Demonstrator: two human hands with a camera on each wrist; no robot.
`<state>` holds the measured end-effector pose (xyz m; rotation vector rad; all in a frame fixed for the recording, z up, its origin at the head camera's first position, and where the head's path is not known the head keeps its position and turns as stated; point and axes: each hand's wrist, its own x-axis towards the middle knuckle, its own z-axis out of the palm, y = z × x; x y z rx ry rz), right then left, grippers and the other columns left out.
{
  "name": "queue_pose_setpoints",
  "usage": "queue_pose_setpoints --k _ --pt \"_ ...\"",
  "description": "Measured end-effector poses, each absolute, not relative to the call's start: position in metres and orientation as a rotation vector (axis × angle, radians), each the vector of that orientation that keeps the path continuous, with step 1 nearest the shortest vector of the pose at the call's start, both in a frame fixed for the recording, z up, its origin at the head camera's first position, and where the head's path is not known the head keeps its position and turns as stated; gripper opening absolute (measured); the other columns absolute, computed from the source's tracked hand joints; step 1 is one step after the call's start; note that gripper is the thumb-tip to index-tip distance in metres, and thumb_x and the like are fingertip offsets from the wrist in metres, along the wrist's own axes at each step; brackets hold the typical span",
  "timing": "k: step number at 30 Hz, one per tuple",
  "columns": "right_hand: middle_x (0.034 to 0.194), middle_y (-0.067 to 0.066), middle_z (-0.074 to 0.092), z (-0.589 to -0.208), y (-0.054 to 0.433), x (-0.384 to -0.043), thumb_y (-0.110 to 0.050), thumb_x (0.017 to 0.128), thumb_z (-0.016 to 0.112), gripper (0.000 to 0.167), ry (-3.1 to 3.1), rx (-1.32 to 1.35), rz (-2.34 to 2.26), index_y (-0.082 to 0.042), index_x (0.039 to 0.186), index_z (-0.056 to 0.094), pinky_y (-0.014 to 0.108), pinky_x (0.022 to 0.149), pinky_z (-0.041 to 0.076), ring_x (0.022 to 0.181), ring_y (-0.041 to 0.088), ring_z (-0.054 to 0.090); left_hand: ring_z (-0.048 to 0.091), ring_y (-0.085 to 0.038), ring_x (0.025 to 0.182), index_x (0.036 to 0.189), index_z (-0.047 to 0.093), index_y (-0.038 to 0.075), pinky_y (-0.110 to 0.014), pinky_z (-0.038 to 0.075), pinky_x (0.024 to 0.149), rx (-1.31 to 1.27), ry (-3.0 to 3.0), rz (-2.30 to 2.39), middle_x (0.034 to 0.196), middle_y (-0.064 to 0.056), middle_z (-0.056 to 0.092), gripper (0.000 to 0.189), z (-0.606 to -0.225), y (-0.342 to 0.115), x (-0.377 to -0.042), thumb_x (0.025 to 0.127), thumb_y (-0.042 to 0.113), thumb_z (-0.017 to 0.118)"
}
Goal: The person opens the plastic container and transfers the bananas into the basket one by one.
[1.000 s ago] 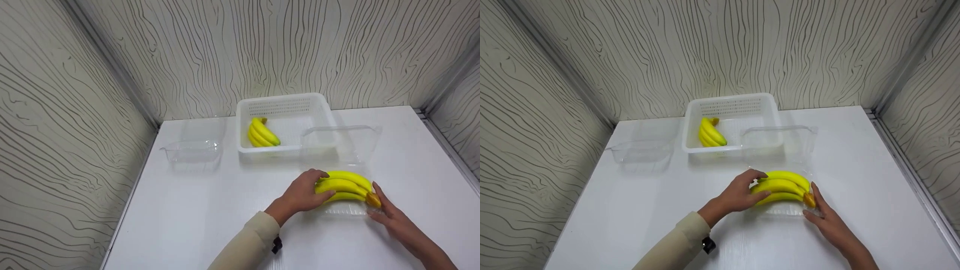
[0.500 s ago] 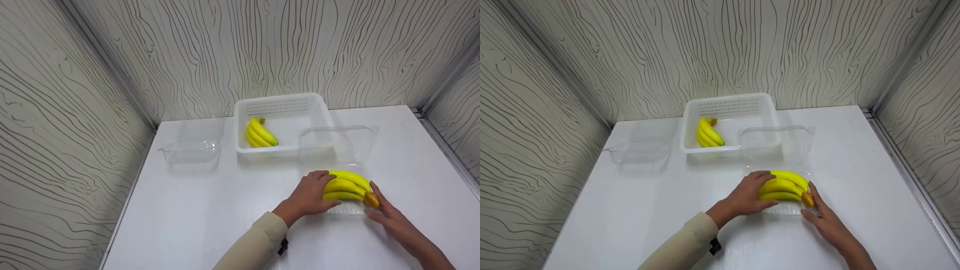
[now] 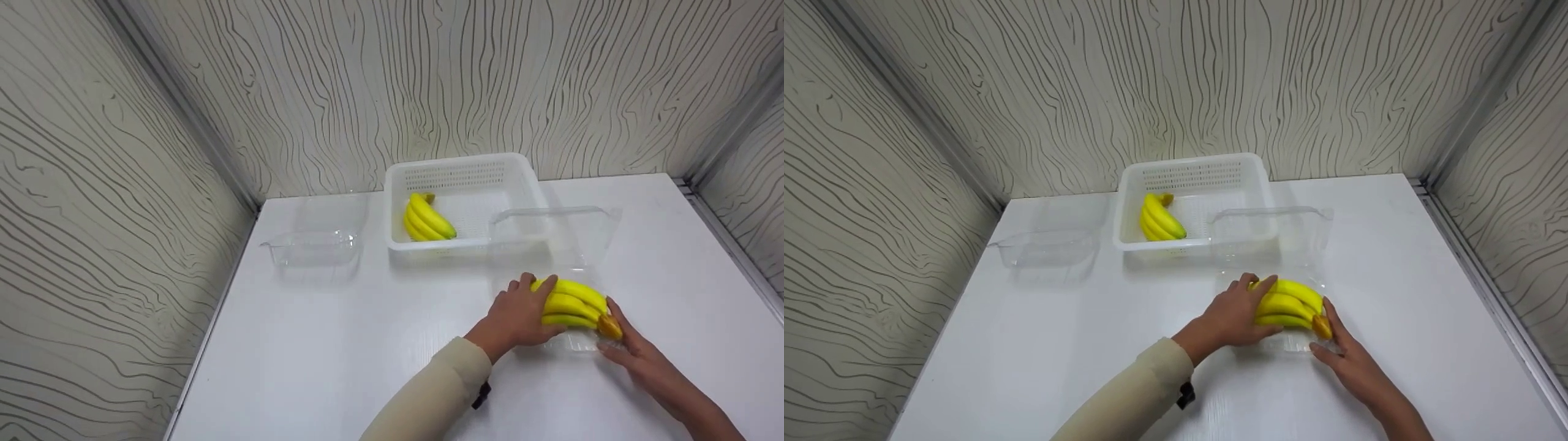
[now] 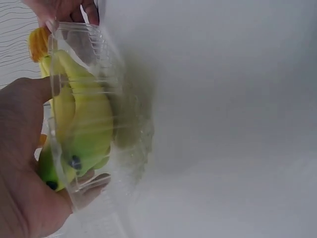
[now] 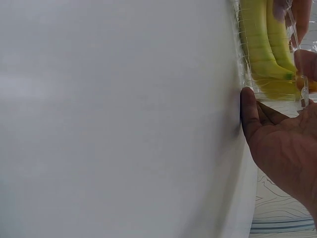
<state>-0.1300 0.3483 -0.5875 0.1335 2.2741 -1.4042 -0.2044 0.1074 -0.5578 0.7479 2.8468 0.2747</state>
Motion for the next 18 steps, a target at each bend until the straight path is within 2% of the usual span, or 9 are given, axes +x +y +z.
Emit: queue_pose_setpoints --k 7,14,18 --pt "0.173 0.014 -0.03 -0.5876 0.3493 -0.1319 -0.042 0.11 0.055 0.099 2.273 0.148 -1.367 -0.04 0.162 -0.028 0.089 0.116 -0.002 0.158 0.059 -0.022 0.053 -0.011 0.104 0.163 0.023 0.059 -0.023 0.051 0.081 0.615 2.797 0.326 0.152 0.007 0.042 0.077 -0.5658 0.1166 -0.2078 0.098 0.062 0.066" --pt "0.173 0.014 -0.032 -0.5861 0.3478 -0.1324 -0.045 0.11 0.054 0.099 2.268 0.155 -1.342 -0.04 0.162 -0.03 0.089 0.116 0.001 0.158 0.059 -0.022 0.05 -0.013 0.101 0.159 0.021 0.064 -0.025 0.052 0.086 0.57 2.787 0.327 0.136 0.005 0.052 0.077 -0.5677 0.1168 -0.2076 0.097 0.063 0.067" --pt "0.173 0.014 -0.032 -0.5864 0.3474 -0.1328 -0.044 0.11 0.054 0.099 2.273 0.148 -1.351 -0.039 0.162 -0.029 0.089 0.116 0.0 0.158 0.059 -0.023 0.05 -0.014 0.098 0.16 0.023 0.062 -0.025 0.05 0.084 0.586 2.776 0.327 0.13 0.004 0.055 0.077 -0.5649 0.1145 -0.2087 0.097 0.064 0.067"
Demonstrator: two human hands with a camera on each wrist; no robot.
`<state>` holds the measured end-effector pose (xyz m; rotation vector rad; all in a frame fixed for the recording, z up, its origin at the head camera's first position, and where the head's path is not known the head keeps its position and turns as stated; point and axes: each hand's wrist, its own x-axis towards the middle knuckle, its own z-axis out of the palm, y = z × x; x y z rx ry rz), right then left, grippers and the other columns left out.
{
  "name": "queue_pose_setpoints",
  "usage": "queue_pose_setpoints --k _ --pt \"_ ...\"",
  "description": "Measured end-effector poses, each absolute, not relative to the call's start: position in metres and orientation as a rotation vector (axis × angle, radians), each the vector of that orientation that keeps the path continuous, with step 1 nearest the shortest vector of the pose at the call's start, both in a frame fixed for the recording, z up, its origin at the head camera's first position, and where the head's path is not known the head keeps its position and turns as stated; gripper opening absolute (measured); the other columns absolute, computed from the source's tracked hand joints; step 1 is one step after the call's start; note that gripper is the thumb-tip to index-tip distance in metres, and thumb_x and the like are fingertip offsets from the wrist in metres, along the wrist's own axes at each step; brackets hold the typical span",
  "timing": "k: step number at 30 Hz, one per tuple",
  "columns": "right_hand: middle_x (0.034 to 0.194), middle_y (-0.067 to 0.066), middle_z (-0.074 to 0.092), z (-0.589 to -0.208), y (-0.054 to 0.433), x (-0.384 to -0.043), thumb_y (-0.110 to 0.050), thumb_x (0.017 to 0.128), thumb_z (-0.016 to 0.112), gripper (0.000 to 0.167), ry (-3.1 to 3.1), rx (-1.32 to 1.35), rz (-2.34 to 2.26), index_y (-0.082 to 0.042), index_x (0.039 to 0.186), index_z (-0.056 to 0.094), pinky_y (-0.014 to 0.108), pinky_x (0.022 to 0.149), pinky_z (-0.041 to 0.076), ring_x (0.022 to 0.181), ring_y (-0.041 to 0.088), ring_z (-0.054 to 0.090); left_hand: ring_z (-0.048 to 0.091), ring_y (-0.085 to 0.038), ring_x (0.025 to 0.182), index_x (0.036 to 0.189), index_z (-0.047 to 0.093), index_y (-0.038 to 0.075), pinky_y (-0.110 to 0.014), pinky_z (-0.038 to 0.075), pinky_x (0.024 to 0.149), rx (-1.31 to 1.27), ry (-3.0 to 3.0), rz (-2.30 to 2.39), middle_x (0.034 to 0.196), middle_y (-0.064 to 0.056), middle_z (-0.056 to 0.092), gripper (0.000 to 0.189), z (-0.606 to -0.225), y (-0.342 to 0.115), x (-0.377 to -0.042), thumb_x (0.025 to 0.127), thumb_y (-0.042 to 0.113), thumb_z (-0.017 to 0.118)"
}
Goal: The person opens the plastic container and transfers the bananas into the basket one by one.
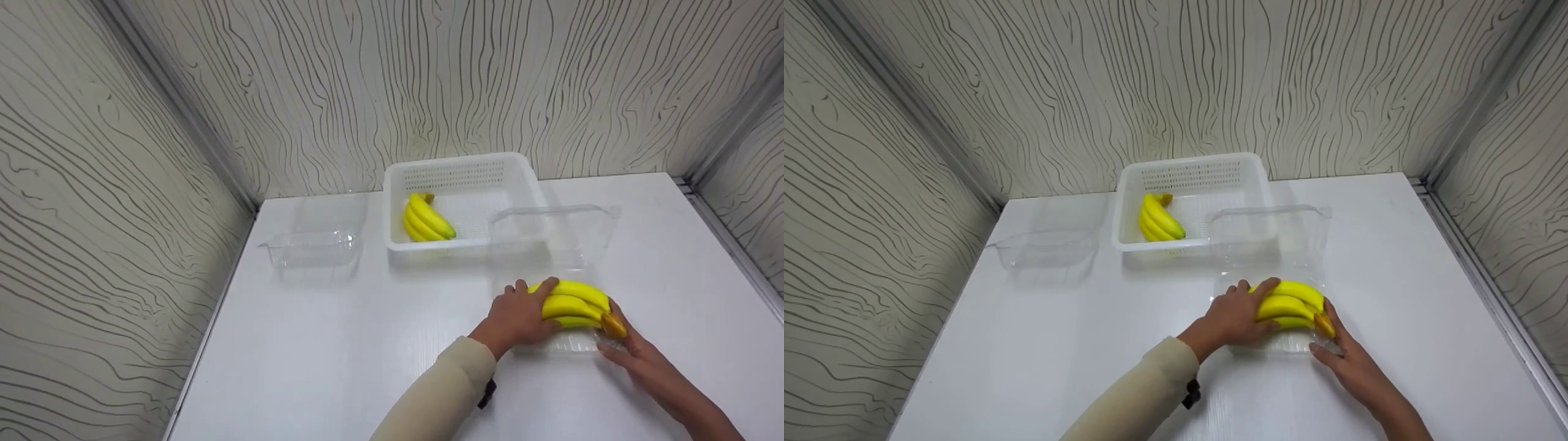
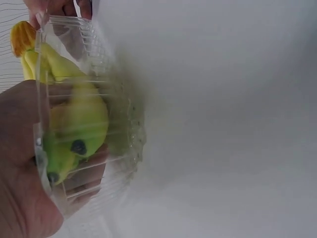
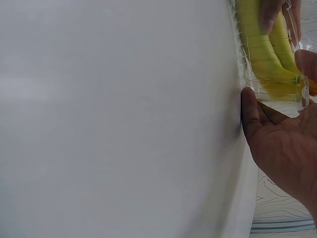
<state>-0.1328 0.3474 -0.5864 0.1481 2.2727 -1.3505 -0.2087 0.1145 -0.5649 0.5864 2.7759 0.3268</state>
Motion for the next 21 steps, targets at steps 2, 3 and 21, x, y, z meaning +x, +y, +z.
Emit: queue_pose_setpoints --k 2,3,21 --pt "0.174 0.015 -0.03 -0.5869 0.3473 -0.1324 -0.043 0.11 0.054 0.098 2.279 0.142 -1.362 -0.037 0.164 -0.028 0.089 0.116 -0.001 0.159 0.059 -0.022 0.049 -0.014 0.097 0.16 0.024 0.062 -0.025 0.049 0.083 0.586 2.771 0.33 0.129 0.004 0.056 0.077 -0.563 0.1142 -0.2091 0.097 0.063 0.067" --pt "0.174 0.015 -0.03 -0.5873 0.3473 -0.1322 -0.043 0.11 0.054 0.098 2.28 0.14 -1.368 -0.036 0.164 -0.027 0.089 0.116 -0.001 0.159 0.059 -0.022 0.049 -0.014 0.097 0.16 0.024 0.062 -0.025 0.048 0.083 0.583 2.768 0.334 0.129 0.004 0.056 0.077 -0.5622 0.1144 -0.2095 0.096 0.063 0.067" --pt "0.174 0.015 -0.03 -0.5872 0.3493 -0.1306 -0.046 0.11 0.052 0.096 2.281 0.161 -1.341 -0.04 0.163 -0.028 0.09 0.115 -0.001 0.158 0.061 -0.022 0.051 -0.015 0.104 0.156 0.023 0.068 -0.03 0.055 0.088 0.481 2.674 0.456 0.135 0.006 0.053 0.079 -0.5608 0.1163 -0.2127 0.096 0.058 0.073"
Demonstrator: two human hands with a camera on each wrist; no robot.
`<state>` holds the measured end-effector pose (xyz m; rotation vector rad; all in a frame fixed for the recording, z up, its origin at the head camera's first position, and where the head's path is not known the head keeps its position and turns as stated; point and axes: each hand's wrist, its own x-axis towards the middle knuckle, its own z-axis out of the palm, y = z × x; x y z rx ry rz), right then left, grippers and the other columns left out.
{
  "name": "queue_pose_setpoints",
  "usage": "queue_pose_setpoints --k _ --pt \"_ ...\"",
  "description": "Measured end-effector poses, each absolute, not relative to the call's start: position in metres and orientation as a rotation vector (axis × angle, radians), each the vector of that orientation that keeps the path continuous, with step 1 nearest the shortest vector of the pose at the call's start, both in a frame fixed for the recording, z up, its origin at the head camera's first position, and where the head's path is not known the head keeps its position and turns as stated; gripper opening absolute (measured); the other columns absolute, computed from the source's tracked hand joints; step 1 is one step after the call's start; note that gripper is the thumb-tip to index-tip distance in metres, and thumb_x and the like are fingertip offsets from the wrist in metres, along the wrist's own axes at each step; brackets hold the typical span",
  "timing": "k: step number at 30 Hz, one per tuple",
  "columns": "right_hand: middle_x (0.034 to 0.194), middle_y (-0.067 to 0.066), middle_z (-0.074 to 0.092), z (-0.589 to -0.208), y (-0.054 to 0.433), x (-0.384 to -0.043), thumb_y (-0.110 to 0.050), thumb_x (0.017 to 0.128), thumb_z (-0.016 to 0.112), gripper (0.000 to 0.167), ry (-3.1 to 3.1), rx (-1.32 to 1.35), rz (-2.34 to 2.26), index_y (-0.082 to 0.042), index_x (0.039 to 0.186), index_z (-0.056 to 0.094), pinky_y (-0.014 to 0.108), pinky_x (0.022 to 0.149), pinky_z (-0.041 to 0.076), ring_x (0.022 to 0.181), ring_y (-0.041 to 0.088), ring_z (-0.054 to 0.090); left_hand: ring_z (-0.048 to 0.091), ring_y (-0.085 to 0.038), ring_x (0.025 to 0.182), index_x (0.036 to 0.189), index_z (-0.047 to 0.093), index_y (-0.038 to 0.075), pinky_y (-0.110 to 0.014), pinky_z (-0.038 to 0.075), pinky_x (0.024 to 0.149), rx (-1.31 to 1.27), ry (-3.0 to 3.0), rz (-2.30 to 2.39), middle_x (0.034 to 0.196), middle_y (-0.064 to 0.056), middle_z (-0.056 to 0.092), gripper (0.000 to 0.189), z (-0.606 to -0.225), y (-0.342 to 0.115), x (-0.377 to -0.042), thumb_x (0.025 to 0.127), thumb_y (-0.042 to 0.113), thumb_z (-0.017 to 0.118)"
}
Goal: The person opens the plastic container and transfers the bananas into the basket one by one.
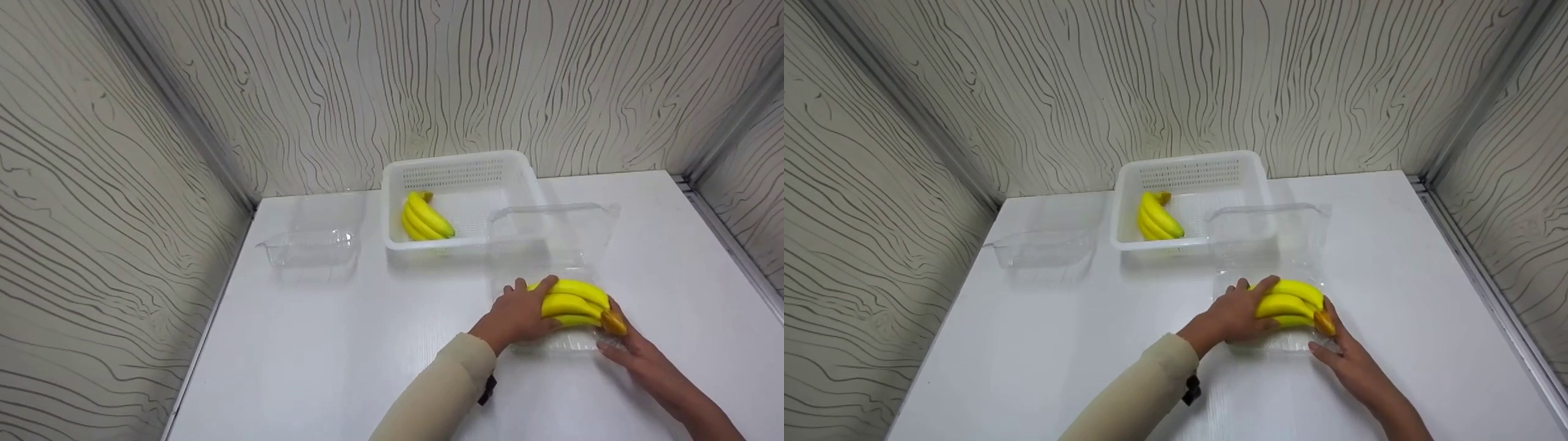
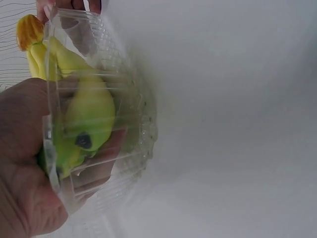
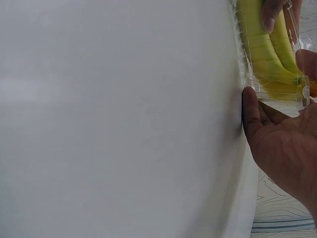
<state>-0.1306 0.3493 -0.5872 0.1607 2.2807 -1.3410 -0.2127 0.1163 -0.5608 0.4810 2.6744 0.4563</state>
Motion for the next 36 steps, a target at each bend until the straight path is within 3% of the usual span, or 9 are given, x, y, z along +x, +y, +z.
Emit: queue_pose_setpoints --k 19,36 --pt "0.175 0.017 -0.027 -0.589 0.346 -0.1274 -0.029 0.109 0.058 0.1 2.295 0.102 -1.452 -0.034 0.166 -0.024 0.09 0.114 -0.005 0.158 0.06 -0.023 0.05 -0.014 0.103 0.156 0.028 0.063 -0.031 0.055 0.088 0.477 2.651 0.524 0.133 0.006 0.054 0.081 -0.5584 0.1121 -0.2136 0.092 0.056 0.077" --pt "0.175 0.016 -0.027 -0.5866 0.3465 -0.1293 -0.04 0.109 0.056 0.099 2.298 0.141 -1.379 -0.036 0.164 -0.026 0.09 0.114 -0.002 0.158 0.06 -0.021 0.051 -0.012 0.099 0.153 0.033 0.063 -0.03 0.054 0.087 0.471 2.671 0.551 0.124 0.008 0.055 0.08 -0.5574 0.1123 -0.2118 0.089 0.054 0.08"
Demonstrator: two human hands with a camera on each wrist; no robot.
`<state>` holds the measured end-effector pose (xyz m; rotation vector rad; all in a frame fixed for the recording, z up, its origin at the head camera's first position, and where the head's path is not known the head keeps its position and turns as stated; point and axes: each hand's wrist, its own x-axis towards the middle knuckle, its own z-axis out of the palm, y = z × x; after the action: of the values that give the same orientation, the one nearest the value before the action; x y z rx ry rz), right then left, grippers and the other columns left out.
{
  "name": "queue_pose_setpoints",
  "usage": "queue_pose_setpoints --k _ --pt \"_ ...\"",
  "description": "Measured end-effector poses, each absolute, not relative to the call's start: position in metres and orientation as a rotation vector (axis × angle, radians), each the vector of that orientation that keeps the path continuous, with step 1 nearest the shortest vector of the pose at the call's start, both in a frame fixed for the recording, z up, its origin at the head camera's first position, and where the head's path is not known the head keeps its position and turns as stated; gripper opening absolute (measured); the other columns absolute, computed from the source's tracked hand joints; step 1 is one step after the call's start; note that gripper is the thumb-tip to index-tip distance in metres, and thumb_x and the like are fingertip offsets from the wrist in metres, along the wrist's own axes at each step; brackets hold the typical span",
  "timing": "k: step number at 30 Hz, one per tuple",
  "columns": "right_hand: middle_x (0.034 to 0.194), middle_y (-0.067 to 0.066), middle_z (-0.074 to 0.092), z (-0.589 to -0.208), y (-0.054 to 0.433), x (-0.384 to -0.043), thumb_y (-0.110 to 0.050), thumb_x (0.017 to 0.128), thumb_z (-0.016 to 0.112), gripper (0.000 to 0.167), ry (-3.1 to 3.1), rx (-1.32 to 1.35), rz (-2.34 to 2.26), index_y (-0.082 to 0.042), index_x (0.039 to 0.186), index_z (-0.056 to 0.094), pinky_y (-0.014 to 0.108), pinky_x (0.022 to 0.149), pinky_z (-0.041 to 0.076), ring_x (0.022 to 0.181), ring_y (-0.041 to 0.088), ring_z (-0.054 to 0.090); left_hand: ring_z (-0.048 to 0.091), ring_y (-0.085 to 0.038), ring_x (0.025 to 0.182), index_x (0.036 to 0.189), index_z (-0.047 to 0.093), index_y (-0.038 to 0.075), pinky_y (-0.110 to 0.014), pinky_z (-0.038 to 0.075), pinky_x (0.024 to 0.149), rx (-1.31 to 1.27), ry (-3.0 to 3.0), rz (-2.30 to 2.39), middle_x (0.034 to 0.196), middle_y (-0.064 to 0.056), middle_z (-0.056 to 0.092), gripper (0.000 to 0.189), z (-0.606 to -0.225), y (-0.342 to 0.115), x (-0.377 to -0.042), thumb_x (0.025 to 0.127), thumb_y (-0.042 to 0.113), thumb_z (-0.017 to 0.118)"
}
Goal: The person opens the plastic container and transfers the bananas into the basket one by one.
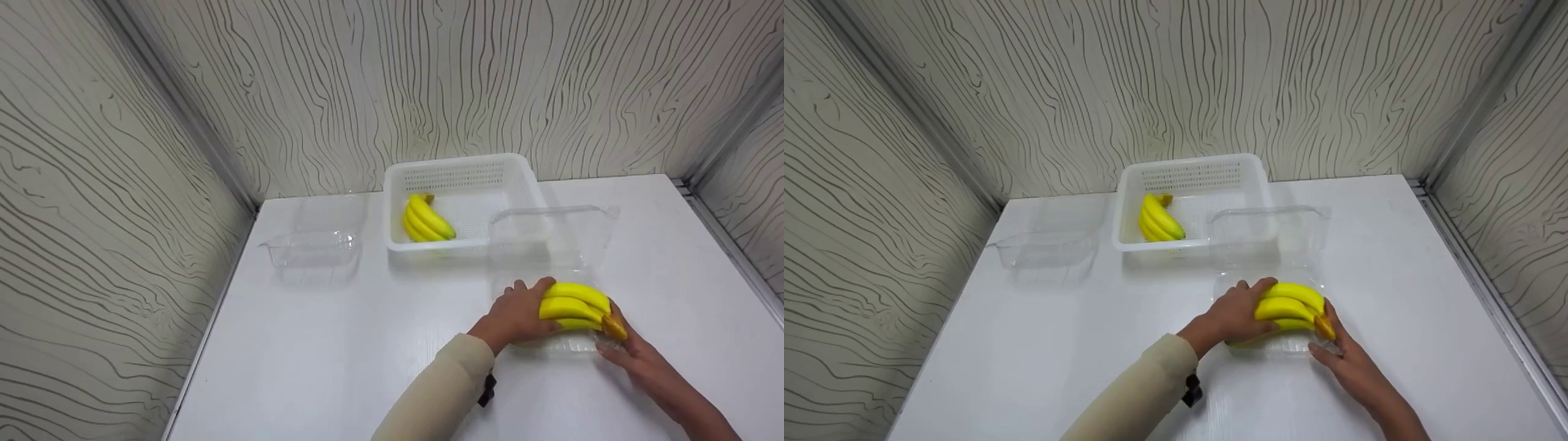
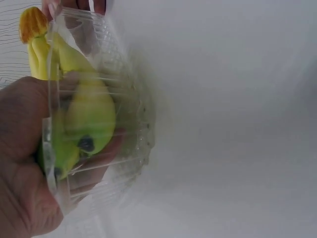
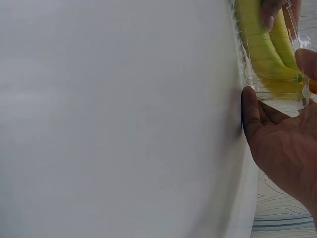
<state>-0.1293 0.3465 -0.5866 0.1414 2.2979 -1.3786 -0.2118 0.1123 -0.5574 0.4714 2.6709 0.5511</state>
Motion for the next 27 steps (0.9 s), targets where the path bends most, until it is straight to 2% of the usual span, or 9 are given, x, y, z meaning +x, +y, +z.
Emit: queue_pose_setpoints --k 9,21,27 --pt "0.176 0.018 -0.025 -0.5916 0.3451 -0.1298 -0.042 0.108 0.057 0.1 2.309 0.118 -1.382 -0.036 0.165 -0.025 0.09 0.115 0.0 0.159 0.061 -0.018 0.054 -0.012 0.098 0.154 0.036 0.059 -0.029 0.051 0.081 0.537 2.701 0.583 0.122 0.006 0.057 0.077 -0.5642 0.1091 -0.2135 0.089 0.057 0.078" --pt "0.176 0.016 -0.026 -0.5909 0.348 -0.1283 -0.044 0.107 0.058 0.101 2.296 0.14 -1.371 -0.038 0.165 -0.025 0.09 0.115 -0.002 0.159 0.06 -0.021 0.053 -0.011 0.099 0.153 0.036 0.061 -0.03 0.053 0.086 0.501 2.677 0.582 0.123 0.008 0.057 0.077 -0.5594 0.1116 -0.2116 0.089 0.056 0.079" --pt "0.176 0.017 -0.025 -0.5899 0.3478 -0.1264 -0.043 0.108 0.058 0.101 2.325 0.122 -1.379 -0.039 0.165 -0.024 0.09 0.114 -0.002 0.159 0.06 -0.019 0.054 -0.01 0.099 0.155 0.037 0.058 -0.027 0.052 0.085 0.545 2.715 0.582 0.123 0.006 0.058 0.078 -0.5571 0.1106 -0.2095 0.089 0.056 0.078"
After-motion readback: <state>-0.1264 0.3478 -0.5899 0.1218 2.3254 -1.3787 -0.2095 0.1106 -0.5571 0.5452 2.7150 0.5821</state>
